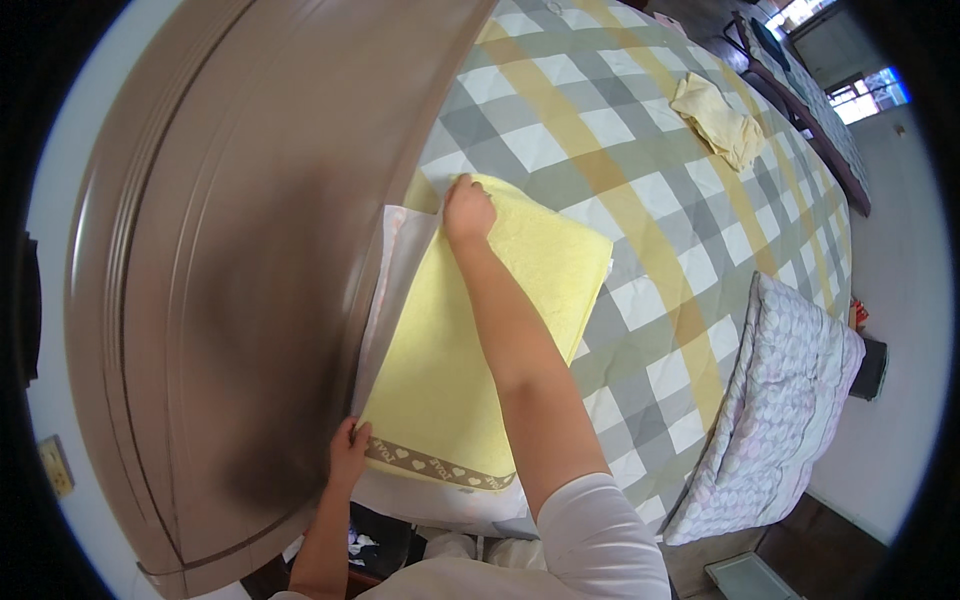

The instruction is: The person sweeps a concrete floor with a broom, moving from an indoor area to an outdoor patio and back. They then enter a bedroom and make the bed by arranging pillows, folding a towel, and smoothing the bedspread.

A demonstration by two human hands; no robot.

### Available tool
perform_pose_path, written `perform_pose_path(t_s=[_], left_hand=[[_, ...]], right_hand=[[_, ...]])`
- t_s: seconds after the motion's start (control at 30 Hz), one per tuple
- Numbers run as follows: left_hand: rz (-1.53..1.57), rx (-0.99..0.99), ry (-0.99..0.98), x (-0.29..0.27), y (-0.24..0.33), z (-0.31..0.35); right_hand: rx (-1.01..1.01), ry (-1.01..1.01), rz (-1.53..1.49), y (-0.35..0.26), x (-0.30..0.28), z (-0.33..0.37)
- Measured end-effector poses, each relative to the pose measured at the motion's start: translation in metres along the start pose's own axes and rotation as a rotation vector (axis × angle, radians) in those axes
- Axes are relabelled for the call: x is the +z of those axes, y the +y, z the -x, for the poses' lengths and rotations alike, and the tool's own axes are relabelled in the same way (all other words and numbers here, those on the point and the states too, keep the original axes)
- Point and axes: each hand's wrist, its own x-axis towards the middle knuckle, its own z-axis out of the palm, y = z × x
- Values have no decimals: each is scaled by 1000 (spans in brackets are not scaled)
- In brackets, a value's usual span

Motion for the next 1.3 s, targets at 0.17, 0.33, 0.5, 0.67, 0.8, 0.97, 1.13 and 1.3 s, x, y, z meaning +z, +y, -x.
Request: perform_pose_path(t_s=[0.17,0.33,0.5,0.67,0.8,0.97,1.13,1.3], left_hand=[[-127,-52,109,21,-37,-21],[-224,50,259,27,-58,-14],[63,198,-23,39,-33,-9],[187,-259,-472,11,22,-24],[218,-37,-375,3,71,-14],[274,185,-351,19,138,-48],[405,423,-228,63,193,-167],[406,472,-74,117,231,-292]], right_hand=[[-253,84,-251,30,-31,25],[34,414,-193,90,-110,133],[491,50,-672,193,-64,340],[531,-328,-869,125,-113,363],[419,-179,-1084,109,-149,332],[280,-88,-1148,108,-181,252],[27,77,-956,131,-153,113],[26,203,-871,184,-102,-22]])
